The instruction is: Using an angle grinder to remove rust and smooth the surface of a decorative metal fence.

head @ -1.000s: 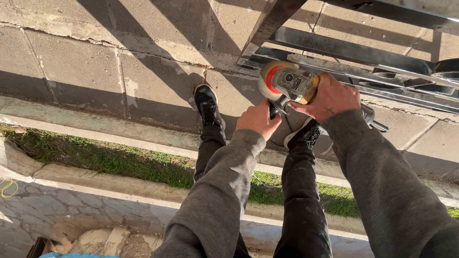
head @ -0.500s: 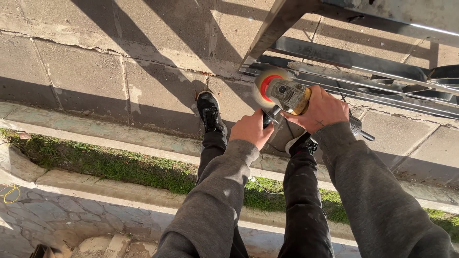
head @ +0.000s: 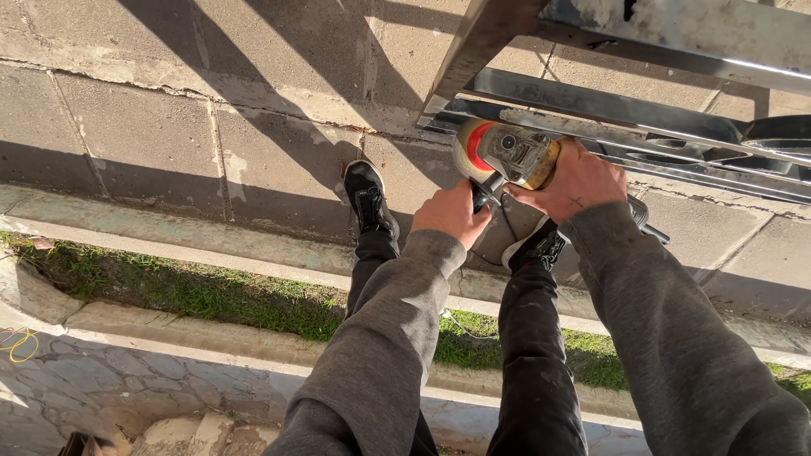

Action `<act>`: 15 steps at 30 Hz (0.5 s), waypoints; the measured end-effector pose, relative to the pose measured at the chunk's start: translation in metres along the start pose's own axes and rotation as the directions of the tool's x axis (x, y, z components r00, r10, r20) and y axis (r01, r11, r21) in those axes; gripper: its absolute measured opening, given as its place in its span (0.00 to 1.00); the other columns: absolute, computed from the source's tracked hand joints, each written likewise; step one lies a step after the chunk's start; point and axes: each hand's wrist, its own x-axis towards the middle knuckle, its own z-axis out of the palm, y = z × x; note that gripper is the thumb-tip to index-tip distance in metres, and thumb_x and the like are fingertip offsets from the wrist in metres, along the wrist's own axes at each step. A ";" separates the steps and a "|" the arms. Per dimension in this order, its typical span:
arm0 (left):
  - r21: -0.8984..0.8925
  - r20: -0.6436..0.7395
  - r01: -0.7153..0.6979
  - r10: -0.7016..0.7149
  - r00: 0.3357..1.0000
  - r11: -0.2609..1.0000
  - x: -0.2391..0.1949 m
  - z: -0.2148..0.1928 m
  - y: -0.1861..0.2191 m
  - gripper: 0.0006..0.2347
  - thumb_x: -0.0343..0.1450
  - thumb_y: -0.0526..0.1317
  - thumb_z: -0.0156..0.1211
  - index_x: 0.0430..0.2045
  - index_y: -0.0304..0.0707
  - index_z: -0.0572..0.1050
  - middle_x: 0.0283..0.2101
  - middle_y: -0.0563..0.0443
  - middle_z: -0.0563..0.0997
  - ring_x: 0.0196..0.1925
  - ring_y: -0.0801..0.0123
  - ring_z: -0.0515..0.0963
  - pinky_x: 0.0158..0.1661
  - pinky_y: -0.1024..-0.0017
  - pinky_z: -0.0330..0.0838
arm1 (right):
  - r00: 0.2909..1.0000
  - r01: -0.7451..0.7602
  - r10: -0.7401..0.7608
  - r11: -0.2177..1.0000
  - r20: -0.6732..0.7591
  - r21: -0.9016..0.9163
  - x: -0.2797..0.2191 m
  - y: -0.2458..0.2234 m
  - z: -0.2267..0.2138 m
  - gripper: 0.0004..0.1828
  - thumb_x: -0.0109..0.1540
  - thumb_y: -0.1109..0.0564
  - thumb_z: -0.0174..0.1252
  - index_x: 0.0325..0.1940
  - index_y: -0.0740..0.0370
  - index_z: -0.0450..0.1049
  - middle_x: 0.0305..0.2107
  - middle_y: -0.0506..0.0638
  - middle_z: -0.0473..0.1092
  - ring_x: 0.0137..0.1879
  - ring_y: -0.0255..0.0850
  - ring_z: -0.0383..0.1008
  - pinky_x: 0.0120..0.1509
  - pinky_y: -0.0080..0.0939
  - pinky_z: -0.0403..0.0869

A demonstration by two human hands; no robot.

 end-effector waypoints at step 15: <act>0.093 -0.048 -0.042 0.047 0.998 0.995 -0.006 -0.008 -0.007 0.18 0.70 0.54 0.61 0.42 0.39 0.74 0.29 0.44 0.84 0.28 0.55 0.86 0.34 0.59 0.82 | 1.000 0.019 -0.020 0.998 0.011 0.066 0.004 -0.005 0.007 0.59 0.49 0.14 0.61 0.62 0.68 0.66 0.44 0.63 0.76 0.43 0.56 0.81 0.50 0.58 0.78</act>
